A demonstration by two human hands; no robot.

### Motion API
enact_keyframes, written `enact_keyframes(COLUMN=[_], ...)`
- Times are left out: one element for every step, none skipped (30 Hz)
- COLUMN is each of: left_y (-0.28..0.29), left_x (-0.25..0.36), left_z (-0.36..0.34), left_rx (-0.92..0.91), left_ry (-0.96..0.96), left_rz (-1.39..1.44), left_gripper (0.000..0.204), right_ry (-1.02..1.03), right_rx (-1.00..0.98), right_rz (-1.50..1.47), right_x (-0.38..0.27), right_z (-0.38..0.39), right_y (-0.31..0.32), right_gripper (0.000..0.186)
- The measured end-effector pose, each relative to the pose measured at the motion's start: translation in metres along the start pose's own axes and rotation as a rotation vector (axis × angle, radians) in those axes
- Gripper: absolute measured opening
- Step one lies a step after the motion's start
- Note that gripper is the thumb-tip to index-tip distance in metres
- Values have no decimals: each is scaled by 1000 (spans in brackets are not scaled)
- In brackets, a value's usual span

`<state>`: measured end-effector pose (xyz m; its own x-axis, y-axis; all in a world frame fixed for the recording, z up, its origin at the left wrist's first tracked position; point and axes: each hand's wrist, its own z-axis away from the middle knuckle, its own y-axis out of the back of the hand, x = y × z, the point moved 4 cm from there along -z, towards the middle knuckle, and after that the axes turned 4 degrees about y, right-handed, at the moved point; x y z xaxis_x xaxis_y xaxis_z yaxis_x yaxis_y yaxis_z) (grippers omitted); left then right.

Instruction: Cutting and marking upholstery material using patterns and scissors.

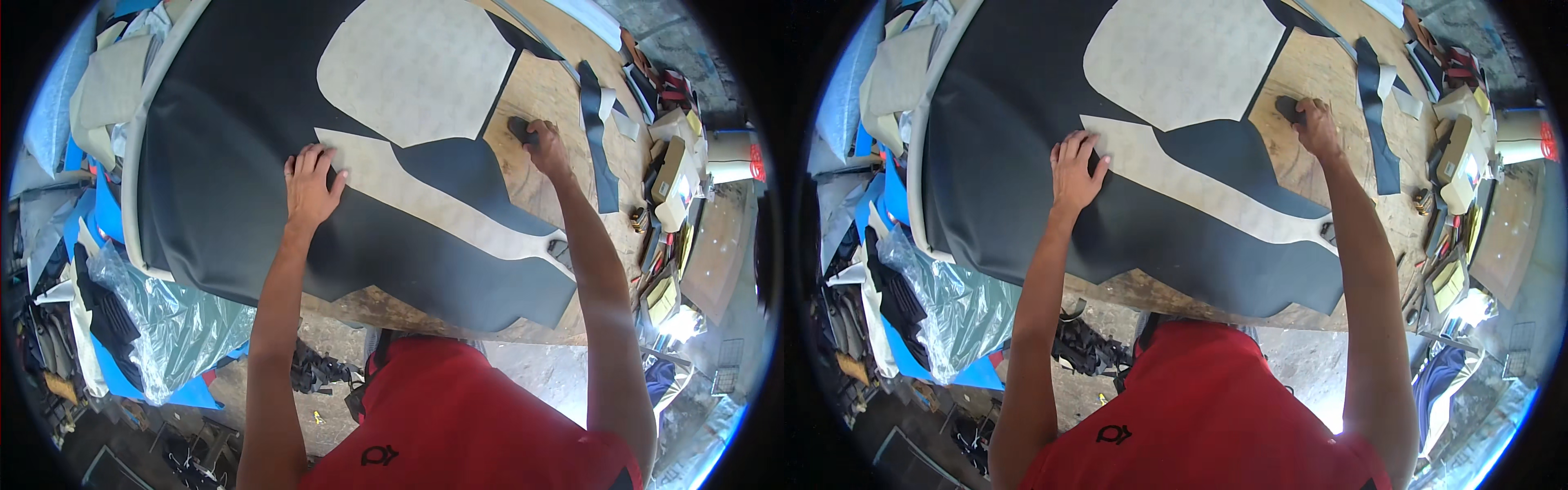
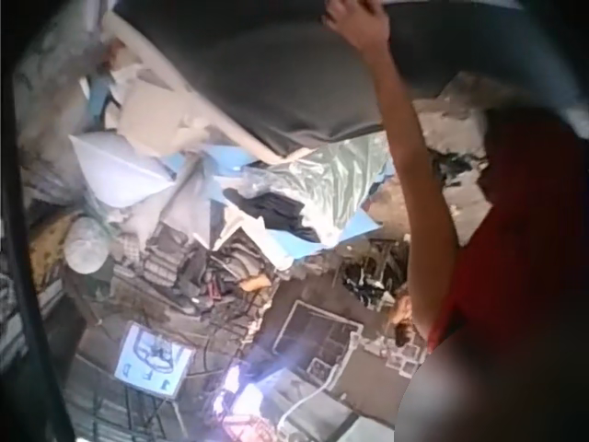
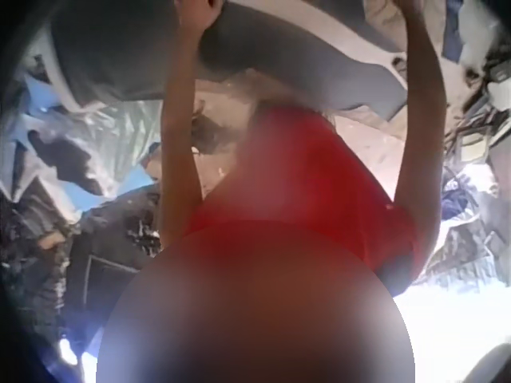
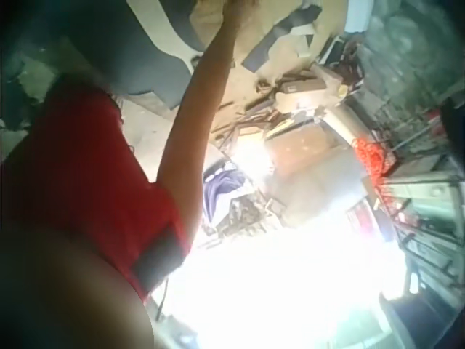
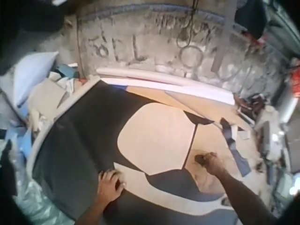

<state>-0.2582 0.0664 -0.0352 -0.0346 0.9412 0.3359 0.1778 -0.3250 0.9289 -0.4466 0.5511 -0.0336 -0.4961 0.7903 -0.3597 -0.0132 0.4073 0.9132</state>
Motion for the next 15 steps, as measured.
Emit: enact_keyframes(left_y=[-1, 4, 7, 9, 12, 15, 14, 14, 16, 16, 12, 11, 10, 11, 11], left_x=[5, 1, -6, -11, -12, -17, -20, -24, -22, -19, -14, -11, -10, -12, -20], left_z=[-9, -11, -6, -2, -2, -1, -1, 1, -1, -3, -6, -7, -9, -11, -8], left_rx=[14, 22, 25, 28, 27, 27, 23, 21, 24, 27, 21, 15, 10, 8, 11], left_ry=[-30, -43, -47, -51, -54, -40, -30, -17, -9, -13, -19, -22, -23, -21, -8], left_rz=[18, 12, -1, -13, -7, -4, 5, 11, 22, 30, 62, 86, 109, 127, 118], left_gripper=[47, 49, 50, 51, 51, 53, 55, 57, 59, 59, 60, 60, 61, 61, 61], right_ry=[22, 17, -71, -162, -102, -141, -66, 10, -23, -35, -51, -57, -78, -94, -82], right_rx=[70, 67, 146, 226, 246, 156, 118, 79, 16, -27, -68, -72, -83, -95, -100], right_rz=[41, 45, 13, -17, -54, -192, -183, -177, -207, -224, -236, -239, -220, -204, -213], right_x=[8, -5, -29, -53, -84, -123, -169, -214, -247, -275, -296, -312, -327, -336, -344], right_z=[6, 6, 10, 15, 15, 11, 8, 4, -2, -9, -17, -26, -36, -43, -47], right_y=[9, 7, 3, -1, -2, -10, -16, -27, -39, -52, -64, -79, -92, -104, -111], right_gripper=[41, 41, 41, 42, 46, 46, 44, 43, 43, 44, 45, 45, 44, 44, 44])
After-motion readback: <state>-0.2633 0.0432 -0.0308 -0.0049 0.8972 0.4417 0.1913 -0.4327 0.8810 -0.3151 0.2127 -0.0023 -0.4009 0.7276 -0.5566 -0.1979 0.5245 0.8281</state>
